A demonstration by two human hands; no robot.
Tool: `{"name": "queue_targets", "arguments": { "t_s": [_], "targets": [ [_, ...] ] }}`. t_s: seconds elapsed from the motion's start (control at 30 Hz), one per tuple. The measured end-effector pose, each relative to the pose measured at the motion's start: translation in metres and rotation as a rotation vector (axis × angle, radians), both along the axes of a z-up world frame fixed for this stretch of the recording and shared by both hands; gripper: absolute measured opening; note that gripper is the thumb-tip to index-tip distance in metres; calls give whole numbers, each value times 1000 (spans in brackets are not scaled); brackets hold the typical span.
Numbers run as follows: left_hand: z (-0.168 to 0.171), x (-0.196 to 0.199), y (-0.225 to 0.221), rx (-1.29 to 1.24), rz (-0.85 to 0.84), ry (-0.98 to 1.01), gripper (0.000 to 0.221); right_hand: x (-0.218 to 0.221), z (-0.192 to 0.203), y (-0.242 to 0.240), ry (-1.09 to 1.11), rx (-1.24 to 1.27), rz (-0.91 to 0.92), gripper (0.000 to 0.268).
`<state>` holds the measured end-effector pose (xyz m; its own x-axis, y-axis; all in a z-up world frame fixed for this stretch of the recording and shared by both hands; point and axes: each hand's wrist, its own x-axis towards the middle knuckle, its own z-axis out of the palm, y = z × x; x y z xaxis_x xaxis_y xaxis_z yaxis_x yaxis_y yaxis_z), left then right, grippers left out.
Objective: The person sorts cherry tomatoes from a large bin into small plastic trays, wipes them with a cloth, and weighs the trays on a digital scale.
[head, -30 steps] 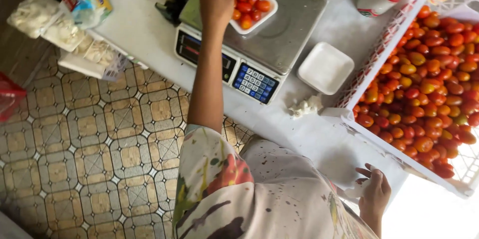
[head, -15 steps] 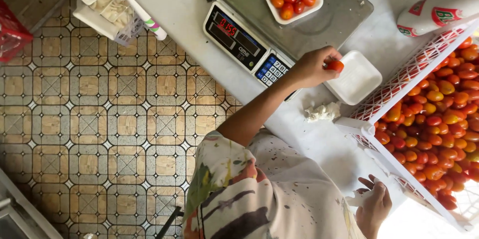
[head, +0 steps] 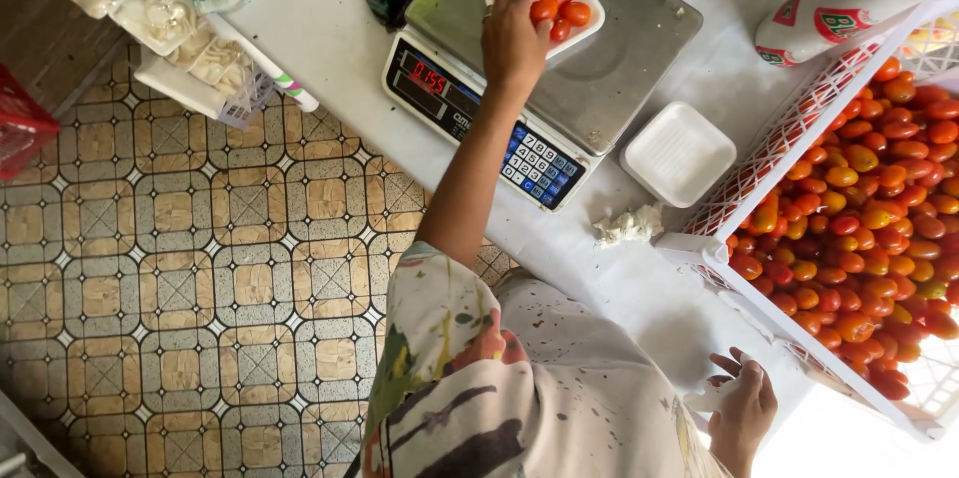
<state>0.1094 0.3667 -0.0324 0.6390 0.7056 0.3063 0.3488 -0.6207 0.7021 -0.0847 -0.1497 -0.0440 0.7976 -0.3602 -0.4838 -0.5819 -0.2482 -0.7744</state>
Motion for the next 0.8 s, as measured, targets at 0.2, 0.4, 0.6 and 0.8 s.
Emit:
{"name": "queue_targets", "arguments": {
  "t_s": [0.2, 0.4, 0.6, 0.8],
  "targets": [
    [0, -2, 6, -12, -80, 8, 40, -2, -20, -17, -37, 22, 38, 35],
    [2, -7, -7, 27, -110, -24, 42, 2, -21, -16, -29, 25, 39, 36],
    [19, -34, -90, -34, -89, -243, 47, 5, -19, -14, -54, 32, 73, 36],
    [20, -64, -186, -172, -455, -203, 28, 2, -12, -6, -52, 32, 78, 34]
  ]
}}
